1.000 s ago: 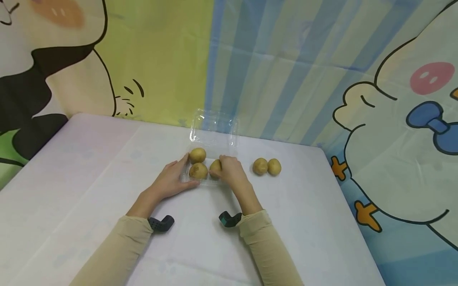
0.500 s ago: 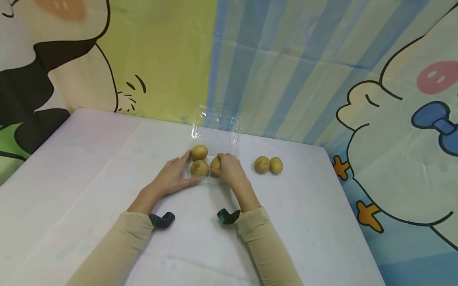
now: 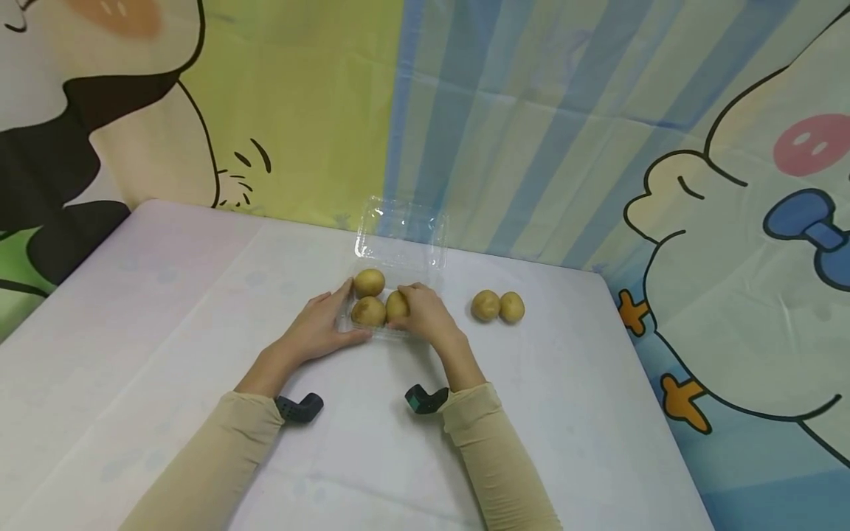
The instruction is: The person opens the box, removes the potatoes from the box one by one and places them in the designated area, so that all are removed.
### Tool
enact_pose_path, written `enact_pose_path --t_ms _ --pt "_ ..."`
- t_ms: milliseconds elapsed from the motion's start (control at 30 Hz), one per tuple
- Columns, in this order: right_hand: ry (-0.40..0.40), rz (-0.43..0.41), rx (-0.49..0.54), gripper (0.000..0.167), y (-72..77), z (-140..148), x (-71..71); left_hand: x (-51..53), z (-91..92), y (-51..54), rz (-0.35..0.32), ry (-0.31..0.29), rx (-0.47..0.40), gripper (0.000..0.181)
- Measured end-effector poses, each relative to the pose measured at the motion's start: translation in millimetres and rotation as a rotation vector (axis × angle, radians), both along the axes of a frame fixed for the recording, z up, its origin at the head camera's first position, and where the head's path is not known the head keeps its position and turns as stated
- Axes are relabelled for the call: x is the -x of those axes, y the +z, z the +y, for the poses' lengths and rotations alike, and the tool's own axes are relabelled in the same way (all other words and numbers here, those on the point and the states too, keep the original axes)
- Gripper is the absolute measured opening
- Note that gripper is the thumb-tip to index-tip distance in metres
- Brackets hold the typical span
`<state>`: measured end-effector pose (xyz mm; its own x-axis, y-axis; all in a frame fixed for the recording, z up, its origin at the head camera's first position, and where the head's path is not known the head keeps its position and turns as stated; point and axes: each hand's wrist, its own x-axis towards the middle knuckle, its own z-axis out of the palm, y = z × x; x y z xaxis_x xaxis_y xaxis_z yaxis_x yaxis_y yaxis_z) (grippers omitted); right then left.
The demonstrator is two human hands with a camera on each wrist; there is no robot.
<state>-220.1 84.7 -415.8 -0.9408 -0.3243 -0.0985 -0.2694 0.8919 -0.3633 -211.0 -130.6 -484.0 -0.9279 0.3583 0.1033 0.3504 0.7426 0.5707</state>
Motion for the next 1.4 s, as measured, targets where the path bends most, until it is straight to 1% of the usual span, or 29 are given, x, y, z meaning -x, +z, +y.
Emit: enact_pose_path --t_ms 133,300,533,633,800,1167,1400 --pt "0.025 -0.005 0.024 0.071 -0.6 0.6 1.7 -0.5 -0.1 -0.2 0.003 0.002 0.000 0.116" --pt "0.018 0.006 0.052 0.070 -0.9 0.0 3.1 -1.1 0.2 1.4 -0.003 0.003 -0.005 0.116" --pt "-0.015 0.020 0.041 0.078 -3.3 -0.6 4.2 -0.5 0.5 1.2 -0.018 0.004 -0.007 0.118" --pt "-0.017 0.026 0.040 0.078 -3.6 -0.6 4.3 -0.7 0.9 1.2 -0.016 0.009 -0.007 0.117" --pt "-0.013 0.037 0.050 0.076 -1.4 -0.9 2.9 -1.0 1.5 1.5 -0.011 0.013 -0.015 0.115" --pt "-0.017 0.041 0.080 0.075 1.7 0.9 0.6 -0.2 1.9 5.7 -0.045 0.012 0.000 0.118" --pt "-0.001 0.046 0.099 0.075 4.0 1.3 -0.9 -0.5 0.9 4.7 -0.049 0.011 0.007 0.117"
